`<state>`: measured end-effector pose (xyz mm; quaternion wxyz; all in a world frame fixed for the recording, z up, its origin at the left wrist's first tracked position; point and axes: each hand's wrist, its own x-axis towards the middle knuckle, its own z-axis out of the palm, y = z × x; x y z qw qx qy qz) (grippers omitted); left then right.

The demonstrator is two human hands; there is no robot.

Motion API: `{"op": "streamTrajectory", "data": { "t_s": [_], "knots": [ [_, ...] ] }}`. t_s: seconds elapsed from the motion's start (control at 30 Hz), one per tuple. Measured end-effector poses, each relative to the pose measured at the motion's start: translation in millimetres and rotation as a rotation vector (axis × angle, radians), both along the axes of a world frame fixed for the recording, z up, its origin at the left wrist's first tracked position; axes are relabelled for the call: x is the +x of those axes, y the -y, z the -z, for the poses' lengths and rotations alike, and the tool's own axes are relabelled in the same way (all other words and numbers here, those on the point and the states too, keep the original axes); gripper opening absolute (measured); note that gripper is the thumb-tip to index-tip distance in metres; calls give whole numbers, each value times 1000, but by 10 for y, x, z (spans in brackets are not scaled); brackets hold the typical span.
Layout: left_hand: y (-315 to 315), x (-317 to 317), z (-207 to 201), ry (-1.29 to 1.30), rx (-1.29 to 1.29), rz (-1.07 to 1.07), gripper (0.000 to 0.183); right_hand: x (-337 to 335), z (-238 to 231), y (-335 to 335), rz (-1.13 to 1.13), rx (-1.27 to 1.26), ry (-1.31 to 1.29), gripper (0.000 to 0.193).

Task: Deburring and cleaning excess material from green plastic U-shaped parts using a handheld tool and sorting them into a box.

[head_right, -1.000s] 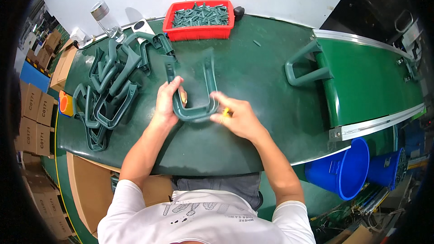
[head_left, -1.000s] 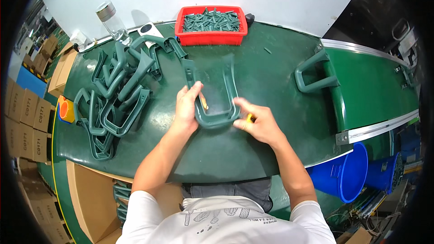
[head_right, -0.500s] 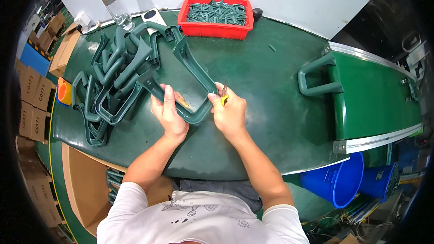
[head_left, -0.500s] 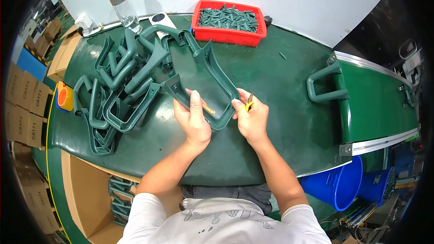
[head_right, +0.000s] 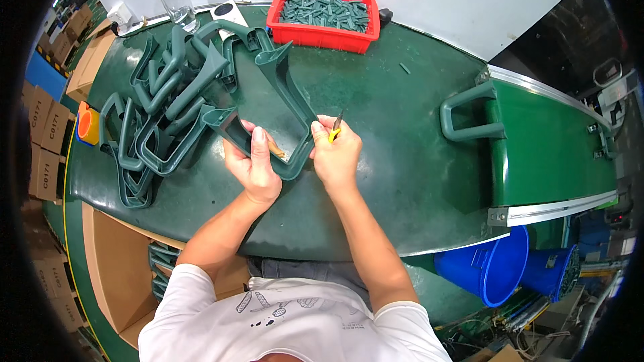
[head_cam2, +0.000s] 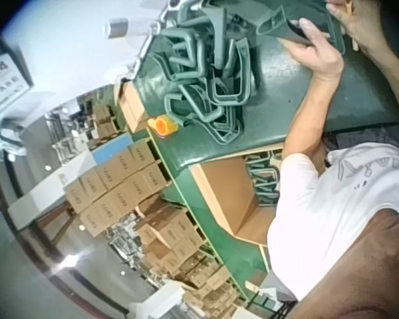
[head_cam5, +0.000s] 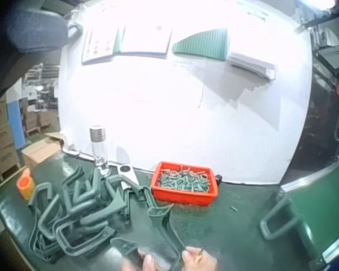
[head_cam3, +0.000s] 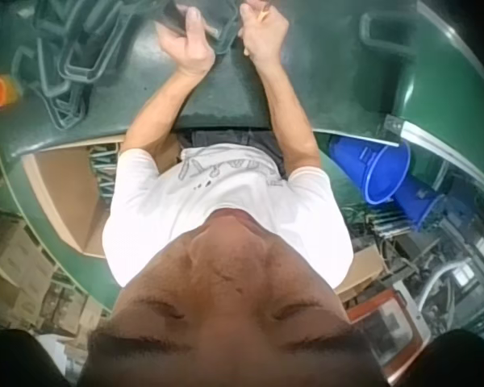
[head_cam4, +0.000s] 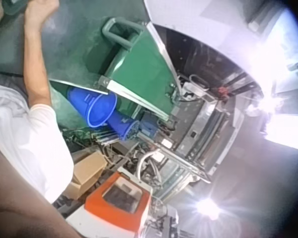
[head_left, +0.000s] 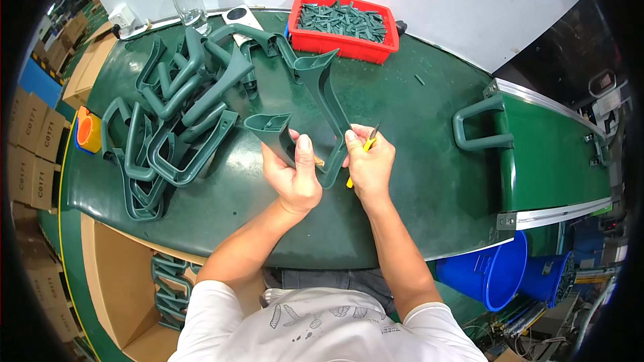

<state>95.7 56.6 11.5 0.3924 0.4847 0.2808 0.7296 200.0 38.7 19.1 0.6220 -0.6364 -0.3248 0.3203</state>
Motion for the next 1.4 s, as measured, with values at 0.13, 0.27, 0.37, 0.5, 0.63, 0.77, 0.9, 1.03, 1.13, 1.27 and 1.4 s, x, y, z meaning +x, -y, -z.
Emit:
{"op": "streamTrajectory", "data": {
  "t_s": [0.13,0.27,0.37,0.5,0.63,0.77,0.9,1.03,1.13,1.27,1.4],
  "knots": [
    [9,-55,51,-58,28,62,10,210,-102,44,-126,-125,-87,22],
    [11,-87,77,-79,118,112,12,299,-158,66,-227,-234,-221,20],
    [-19,-103,97,-113,148,62,12,331,-58,155,-387,-220,-554,20],
    [-16,-73,124,-117,100,32,10,154,-22,315,-316,-257,-440,18],
    [-148,-73,108,-16,-1,-42,8,-123,-112,588,-238,-4,-84,10],
    [-222,-128,41,72,-125,114,10,159,-652,719,-164,894,602,11],
    [-215,-48,48,160,-243,317,14,391,-1253,63,235,566,668,23],
    [-218,-86,-87,303,-357,447,17,737,-742,-362,-109,230,788,35],
    [-207,-91,-100,305,-375,504,22,583,-213,-90,-285,163,704,31],
    [-324,-175,-9,25,-94,516,34,483,-25,38,-381,-88,293,19],
    [-510,-178,-67,-874,413,-143,58,268,-141,158,-431,-189,-317,13]
  ]
}}
